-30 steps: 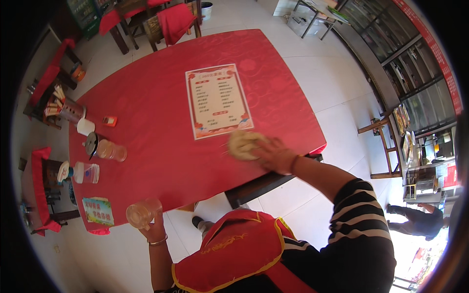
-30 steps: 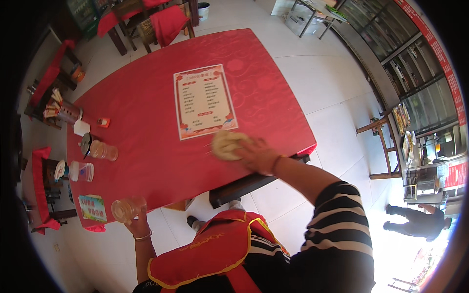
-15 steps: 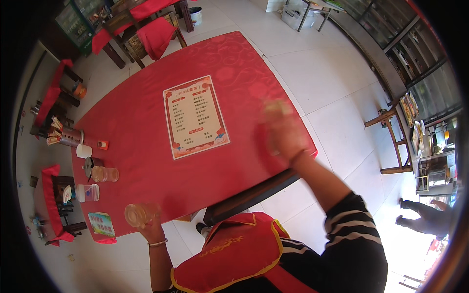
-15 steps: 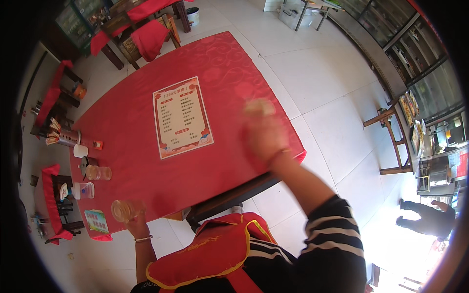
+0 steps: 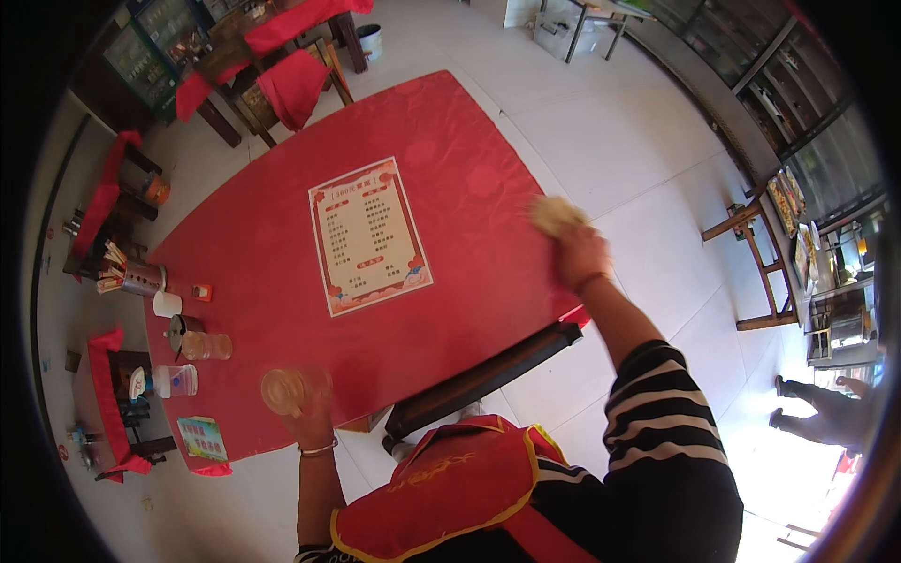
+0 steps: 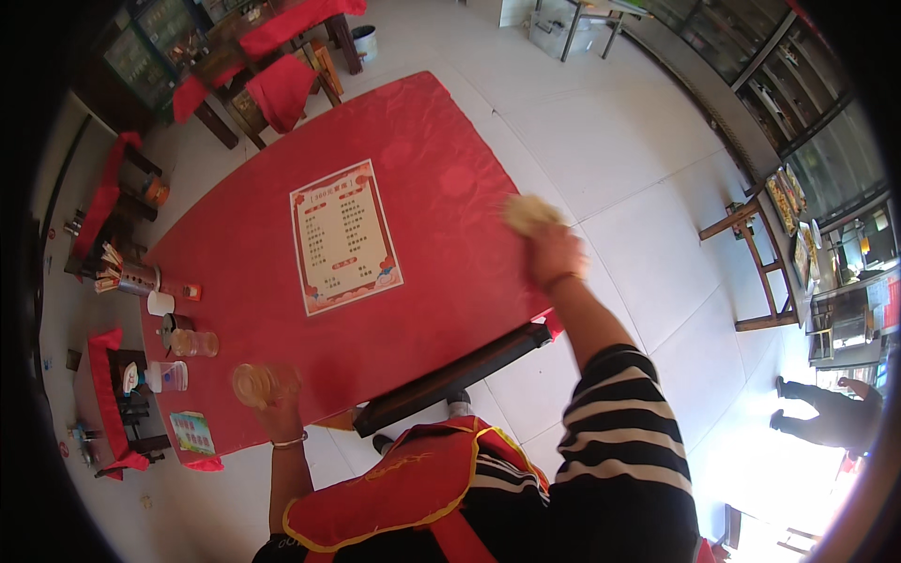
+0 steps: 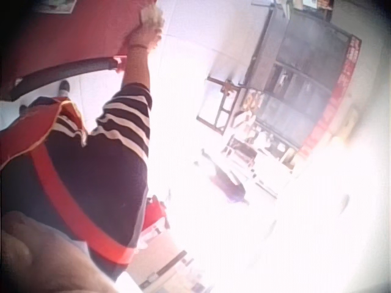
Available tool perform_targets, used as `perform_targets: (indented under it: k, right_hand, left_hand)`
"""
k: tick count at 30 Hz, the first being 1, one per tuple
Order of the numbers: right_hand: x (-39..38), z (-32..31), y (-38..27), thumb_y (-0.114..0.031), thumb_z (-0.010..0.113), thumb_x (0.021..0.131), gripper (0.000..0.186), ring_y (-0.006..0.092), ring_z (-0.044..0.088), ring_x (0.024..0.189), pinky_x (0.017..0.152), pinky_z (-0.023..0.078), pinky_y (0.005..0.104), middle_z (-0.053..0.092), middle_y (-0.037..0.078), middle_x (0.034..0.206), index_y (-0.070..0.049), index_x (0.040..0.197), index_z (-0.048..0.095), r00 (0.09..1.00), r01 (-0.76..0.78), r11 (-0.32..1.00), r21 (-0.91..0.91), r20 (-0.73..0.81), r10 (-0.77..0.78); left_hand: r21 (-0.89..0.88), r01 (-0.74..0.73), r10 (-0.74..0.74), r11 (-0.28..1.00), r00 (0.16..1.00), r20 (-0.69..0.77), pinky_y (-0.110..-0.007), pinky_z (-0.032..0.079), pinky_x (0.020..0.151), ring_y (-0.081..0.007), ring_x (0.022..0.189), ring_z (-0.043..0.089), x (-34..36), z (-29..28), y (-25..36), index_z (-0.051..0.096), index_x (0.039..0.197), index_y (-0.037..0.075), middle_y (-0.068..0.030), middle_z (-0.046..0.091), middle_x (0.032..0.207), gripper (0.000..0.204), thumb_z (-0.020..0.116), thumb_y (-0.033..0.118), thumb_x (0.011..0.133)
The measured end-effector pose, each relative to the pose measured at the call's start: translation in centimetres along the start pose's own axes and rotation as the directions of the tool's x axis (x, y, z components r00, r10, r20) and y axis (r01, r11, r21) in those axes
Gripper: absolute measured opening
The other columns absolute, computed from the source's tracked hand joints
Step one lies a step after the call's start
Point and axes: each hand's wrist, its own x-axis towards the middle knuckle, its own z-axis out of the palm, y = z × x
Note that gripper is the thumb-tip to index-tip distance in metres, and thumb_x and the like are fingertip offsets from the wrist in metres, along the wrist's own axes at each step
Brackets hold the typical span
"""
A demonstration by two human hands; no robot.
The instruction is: The person wipes multiple restaurant tables with a cloth, moving items such as a kettle, chopstick holder, cups, and a menu aside to clean underneath, then returns them. The person also sprays a cleaning solution on one table before wiping.
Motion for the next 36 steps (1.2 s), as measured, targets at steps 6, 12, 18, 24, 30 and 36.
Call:
perform_targets:
  k: [6, 12, 18, 24, 30, 36]
  right_hand:
    - [-18.8, 2.6, 24.8, -0.02, 0.05, 0.103, 0.025, 0.0271, 0.066, 0.119, 0.096, 0.057, 0.0409, 0.068, 0.01, 0.127, -0.014, 0.113, 0.072, 0.629, -0.759, 0.641, -0.113, 0.125, 0.767]
    - [-24.7, 0.9, 27.6, -0.035, 0.053, 0.103, 0.033, 0.0216, 0.059, 0.096, 0.085, 0.053, 0.0347, 0.068, 0.013, 0.116, -0.004, 0.108, 0.064, 0.575, -0.808, 0.535, 0.246, 0.136, 0.806]
    - [-13.4, -9.0, 9.6, -0.044, 0.049, 0.105, 0.046, 0.0127, 0.046, 0.074, 0.073, 0.047, 0.0231, 0.067, 0.012, 0.11, 0.001, 0.099, 0.058, 0.868, 0.056, -0.246, 0.968, 0.074, 0.49]
    - [-13.3, -19.7, -15.1, -0.022, 0.038, 0.11, 0.038, 0.0117, 0.055, 0.065, 0.055, 0.047, 0.0265, 0.075, 0.012, 0.105, 0.0, 0.111, 0.068, 0.908, -0.229, -0.4, 0.887, 0.047, -0.416]
    - [-19.3, -18.5, -39.8, -0.021, 0.061, 0.097, 0.019, 0.0199, 0.069, 0.084, 0.078, 0.055, 0.0341, 0.07, 0.009, 0.086, -0.005, 0.098, 0.071, 0.728, 0.222, 0.247, 0.943, 0.008, -0.686]
    - [-28.6, -18.1, -55.4, -0.015, 0.065, 0.092, 0.03, 0.0212, 0.07, 0.079, 0.073, 0.055, 0.0359, 0.07, 0.008, 0.088, -0.01, 0.121, 0.064, 0.658, 0.408, 0.209, 0.889, -0.127, -0.743]
  left_hand:
    - [0.215, -0.03, 0.008, 0.976, 0.995, 0.103, -0.038, 0.05, 0.103, -0.0222, 0.119, 0.061, 0.1, -1.0, 0.7, 0.055, 0.136, 0.003, -0.0102, 0.063, 0.129, 0.068, 0.088, 0.015, 0.078]
    - [0.076, -0.012, 0.003, 0.997, 0.994, 0.113, -0.041, 0.055, 0.09, -0.0247, 0.104, 0.069, -1.0, -0.8, 1.6, 0.061, 0.131, 0.007, -0.0125, 0.071, 0.115, 0.061, 0.086, 0.029, 0.08]
    - [0.254, -0.267, 0.224, 0.93, 0.957, 0.184, -0.04, 0.056, 0.089, -0.0269, 0.104, 0.07, -2.9, -2.6, 2.6, 0.061, 0.125, 0.004, -0.013, 0.071, 0.113, 0.06, 0.087, 0.024, 0.076]
    - [0.046, 0.061, -0.06, 0.997, 0.998, -0.036, -0.039, 0.056, 0.09, -0.0253, 0.105, 0.07, -11.1, -12.9, -0.3, 0.061, 0.123, 0.002, -0.0131, 0.071, 0.113, 0.058, 0.087, 0.019, 0.075]
    - [-0.216, 0.233, -0.304, 0.948, 0.866, -0.398, -0.036, 0.055, 0.093, -0.0213, 0.104, 0.069, -20.3, -26.0, -5.6, 0.063, 0.121, 0.002, -0.0088, 0.07, 0.111, 0.05, 0.084, 0.008, 0.076]
    - [-0.307, 0.372, -0.482, 0.876, 0.64, -0.599, -0.037, 0.055, 0.094, -0.0226, 0.106, 0.068, -30.4, -38.2, -11.7, 0.06, 0.125, -0.001, -0.0112, 0.069, 0.113, 0.052, 0.08, 0.003, 0.077]
